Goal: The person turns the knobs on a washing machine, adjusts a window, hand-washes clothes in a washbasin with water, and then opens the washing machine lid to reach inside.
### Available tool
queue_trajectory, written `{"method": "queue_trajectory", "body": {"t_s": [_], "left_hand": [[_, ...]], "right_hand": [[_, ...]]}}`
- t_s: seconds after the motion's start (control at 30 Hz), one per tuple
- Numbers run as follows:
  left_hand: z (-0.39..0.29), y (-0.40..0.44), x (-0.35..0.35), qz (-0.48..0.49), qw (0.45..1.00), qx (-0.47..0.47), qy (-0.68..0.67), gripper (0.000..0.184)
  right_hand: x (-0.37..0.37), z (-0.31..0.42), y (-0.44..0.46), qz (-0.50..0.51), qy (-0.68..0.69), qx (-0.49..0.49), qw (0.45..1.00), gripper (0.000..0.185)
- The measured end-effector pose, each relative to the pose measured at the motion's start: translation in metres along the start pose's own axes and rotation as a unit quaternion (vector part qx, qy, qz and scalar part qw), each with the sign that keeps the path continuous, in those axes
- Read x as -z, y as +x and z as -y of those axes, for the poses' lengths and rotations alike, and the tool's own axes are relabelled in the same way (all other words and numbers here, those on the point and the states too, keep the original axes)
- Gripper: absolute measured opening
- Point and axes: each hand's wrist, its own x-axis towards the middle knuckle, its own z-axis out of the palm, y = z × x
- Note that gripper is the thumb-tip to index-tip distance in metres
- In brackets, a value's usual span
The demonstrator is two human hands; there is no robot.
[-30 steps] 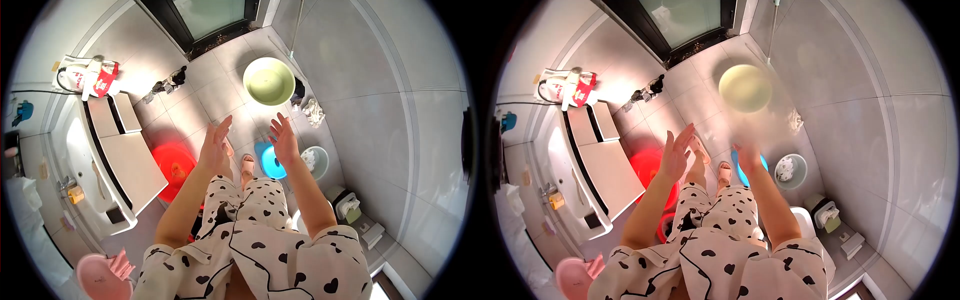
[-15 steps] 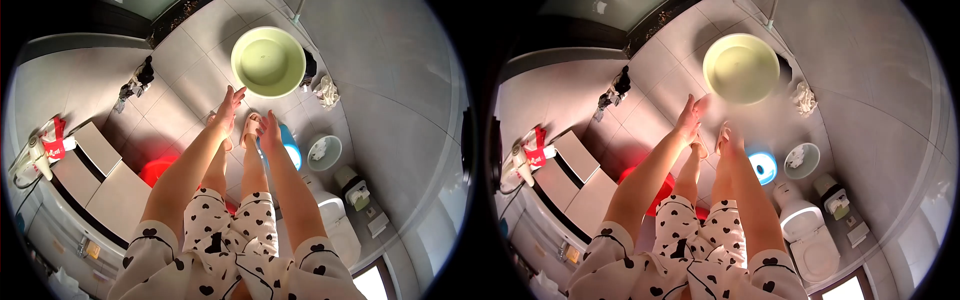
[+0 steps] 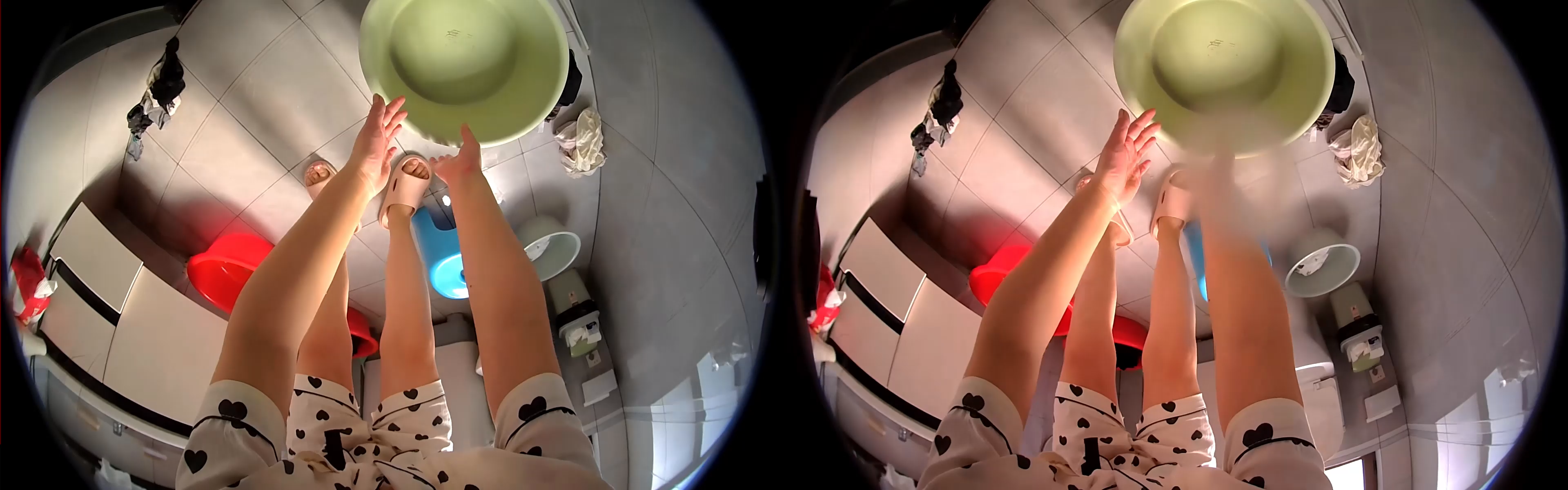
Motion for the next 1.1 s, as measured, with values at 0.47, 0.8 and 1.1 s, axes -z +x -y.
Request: {"method": "queue_trajectory", "body": {"t_s": [0.47,0.8,1.1], "left_hand": [[0.003,-0.012,0.003,-0.304,0.921,-0.222,0.102,0.061],[0.044,-0.199,0.085,-0.284,0.951,-0.116,-0.028,0.05],[0.198,-0.344,0.105,-0.347,0.891,-0.147,-0.252,0.046]], "right_hand": [[0.082,0.01,0.01,0.166,-0.159,0.16,0.96,0.009],[0.117,-0.036,-0.205,0.113,-0.402,0.136,0.898,0.024],[0.16,-0.114,-0.299,0.098,-0.624,0.213,0.745,0.029]]}}
